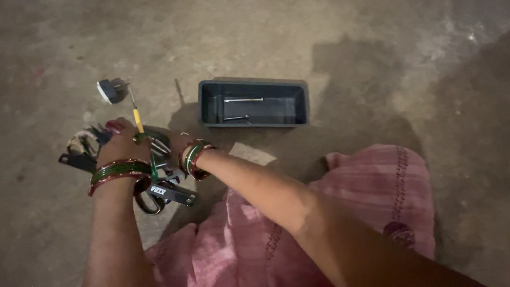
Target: The person sits on the floor and places various hand tools into a small black plastic tray. They handle screwdrivers, pliers, and other metal tools, arranging them inside the tray one by one.
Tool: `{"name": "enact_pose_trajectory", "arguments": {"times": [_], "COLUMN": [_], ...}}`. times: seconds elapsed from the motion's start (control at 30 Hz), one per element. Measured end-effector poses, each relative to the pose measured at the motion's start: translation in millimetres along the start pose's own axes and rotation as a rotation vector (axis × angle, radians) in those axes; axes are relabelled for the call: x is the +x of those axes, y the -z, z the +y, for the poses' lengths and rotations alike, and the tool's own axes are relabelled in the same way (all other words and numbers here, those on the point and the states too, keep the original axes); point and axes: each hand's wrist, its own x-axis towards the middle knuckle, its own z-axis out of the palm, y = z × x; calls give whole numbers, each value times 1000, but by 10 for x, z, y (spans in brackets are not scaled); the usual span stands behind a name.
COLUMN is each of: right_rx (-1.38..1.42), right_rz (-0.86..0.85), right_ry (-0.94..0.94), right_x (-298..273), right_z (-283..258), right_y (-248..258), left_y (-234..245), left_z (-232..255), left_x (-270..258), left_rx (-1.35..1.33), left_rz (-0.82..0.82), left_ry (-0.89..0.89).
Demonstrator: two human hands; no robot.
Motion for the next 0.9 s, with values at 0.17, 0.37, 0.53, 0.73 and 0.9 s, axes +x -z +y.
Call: {"name": "enact_pose_trajectory", "arguments": {"times": [0.17, 0.37, 0.53, 0.73, 0.9], "right_rx": [-112, 479, 333, 316, 139], "right_rz": [-117, 140, 244, 230, 71], "right_ry": [27, -226, -191, -169, -233], "right_x": [-17, -270, -149, -37, -89], "right_z": [157, 175, 223, 290, 239], "right_y": [60, 248, 79, -64, 32], "left_y": [44, 26, -13, -50, -8], "left_z": [107, 153, 150, 153, 200], "left_x": [-45, -59, -44, -37, -72], "left_rx": [-26, -5, -45, -81, -111], "left_rz": [-33, -27, -6, 12, 42], "left_ry": [32, -24, -32, -61, -67]}}
